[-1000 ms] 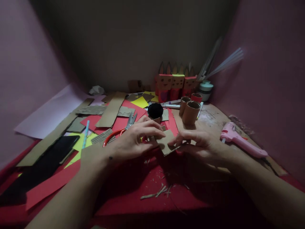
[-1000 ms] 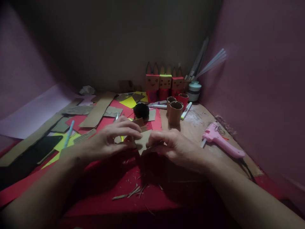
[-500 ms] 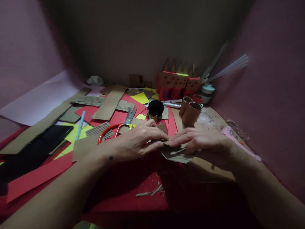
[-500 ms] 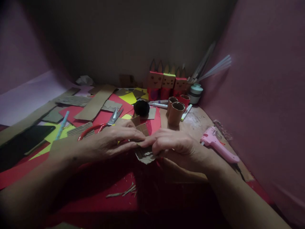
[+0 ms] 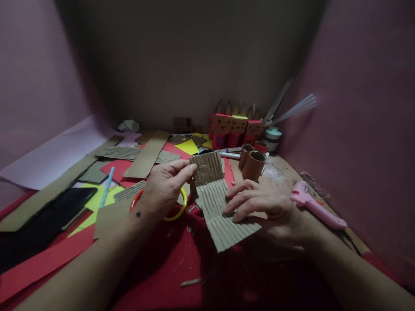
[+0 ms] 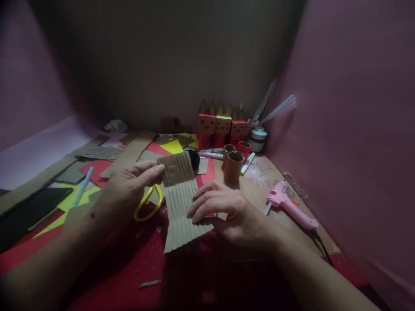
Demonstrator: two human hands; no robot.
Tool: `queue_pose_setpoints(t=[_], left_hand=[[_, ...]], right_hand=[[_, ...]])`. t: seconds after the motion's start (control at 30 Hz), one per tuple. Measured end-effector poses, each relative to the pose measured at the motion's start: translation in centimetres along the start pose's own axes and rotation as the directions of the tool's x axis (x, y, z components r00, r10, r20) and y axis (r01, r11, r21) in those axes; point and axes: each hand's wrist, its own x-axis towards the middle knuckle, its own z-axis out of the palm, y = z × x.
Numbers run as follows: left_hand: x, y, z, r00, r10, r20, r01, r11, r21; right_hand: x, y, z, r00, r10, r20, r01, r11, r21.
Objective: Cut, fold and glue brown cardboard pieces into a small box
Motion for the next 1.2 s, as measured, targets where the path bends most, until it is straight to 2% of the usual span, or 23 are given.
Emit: queue_pose_setpoints(t=[0.13, 0.3, 0.37, 0.47, 0.57, 0.7, 0.8, 0.87, 0.93, 1.03, 1.1, 1.2], left_hand=[[0.3, -0.7, -0.2, 1.0, -0.006, -0.016, 0.005, 0.996, -0.086], [0.4, -0.7, -0.3, 0.999, 0.018, -0.027, -0.02, 0.995, -0.1], [0.3, -0.3, -0.2, 0.999, 0.006, -0.035, -0.012, 0.988, -0.154], [0.1, 0.2, 0.0, 0.998, -0.018, -0.055, 0.004, 0.971, -0.241], [0.0, 0.3, 0.2, 0.999, -0.023, -0.042, 0.011, 0.963, -0.269], [0.3, -0.1, 0.3, 1.0, -0.016, 0.022, 0.021, 0.959, -0.283], [0.2, -0.3, 0.4, 0.996, -0.067, 0.058, 0.081, 0.952, -0.294], [0.0, -0.2, 0.4, 0.995, -0.075, 0.061, 0.089, 0.958, -0.273], [-0.3, 0.0, 0.4, 0.996, -0.04, 0.076, 0.057, 0.97, -0.236], [-0.7, 0.4, 0.3, 0.989, 0.045, 0.143, -0.016, 0.979, -0.203], [-0.8, 0.6, 0.4, 0.979, 0.058, 0.198, -0.025, 0.986, -0.166], [-0.8, 0.4, 0.7, 0.965, 0.023, 0.263, 0.02, 0.987, -0.157]], right_hand=[[-0.1, -0.2, 0.1, 0.999, 0.038, -0.016, -0.039, 0.996, -0.075], [-0.2, 0.0, 0.2, 0.995, 0.093, -0.022, -0.095, 0.989, -0.112], [-0.2, 0.3, 0.4, 0.992, 0.104, -0.066, -0.111, 0.989, -0.101], [-0.3, 0.7, 0.7, 0.972, 0.109, -0.208, -0.114, 0.993, -0.013], [-0.3, 0.7, 0.9, 0.932, 0.195, -0.305, -0.157, 0.977, 0.143], [-0.3, 0.9, 1.4, 0.878, 0.367, -0.308, -0.241, 0.894, 0.379], [-0.1, 1.2, 1.6, 0.824, 0.429, -0.369, -0.189, 0.823, 0.536], [0.2, 1.3, 1.6, 0.76, 0.478, -0.44, -0.127, 0.774, 0.621], [0.7, 1.2, 1.4, 0.699, 0.523, -0.488, -0.073, 0.731, 0.678], [1.1, 1.1, 1.0, 0.639, 0.56, -0.527, -0.025, 0.7, 0.713], [1.2, 1.1, 0.9, 0.62, 0.572, -0.538, -0.02, 0.696, 0.717], [1.1, 1.3, 0.9, 0.625, 0.594, -0.506, -0.05, 0.678, 0.734]])
